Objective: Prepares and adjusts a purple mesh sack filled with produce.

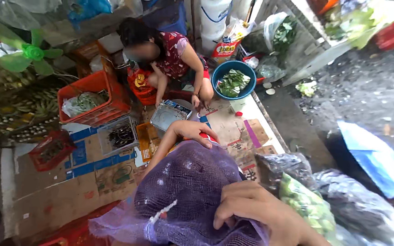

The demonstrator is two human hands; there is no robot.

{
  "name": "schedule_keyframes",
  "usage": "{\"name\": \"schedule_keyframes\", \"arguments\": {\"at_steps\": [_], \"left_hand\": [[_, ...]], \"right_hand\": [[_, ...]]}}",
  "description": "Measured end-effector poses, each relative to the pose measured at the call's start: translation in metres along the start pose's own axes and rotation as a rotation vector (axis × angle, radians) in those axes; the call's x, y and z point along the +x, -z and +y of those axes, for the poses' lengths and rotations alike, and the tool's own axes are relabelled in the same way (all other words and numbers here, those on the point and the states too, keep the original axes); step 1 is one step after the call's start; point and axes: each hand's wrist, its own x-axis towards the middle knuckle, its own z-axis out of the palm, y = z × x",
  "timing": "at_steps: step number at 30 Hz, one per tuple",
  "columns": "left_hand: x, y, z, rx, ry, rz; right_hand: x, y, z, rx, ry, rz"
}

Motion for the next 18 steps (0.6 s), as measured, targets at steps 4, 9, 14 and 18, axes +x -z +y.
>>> {"name": "schedule_keyframes", "arguments": {"at_steps": [4,9,14,18], "left_hand": [[0.014,0.01,-0.007,-0.081,0.016,-0.108],[0.029,0.002,-0.052,-0.131,-0.023,-0.081],[0.054,0.0,-0.058,-0.077,0.044,-0.099],[0.077,-0.002,-0.048,-0.039,0.053,-0.128]], "right_hand": [[-0.001,-0.008,0.005,-0.023,-0.038,0.118],[-0.002,-0.01,-0.009,-0.078,-0.192,0.259],[-0.016,-0.007,-0.018,-0.072,-0.246,0.256],[-0.037,0.005,-0.029,-0.004,-0.326,0.338]]}}
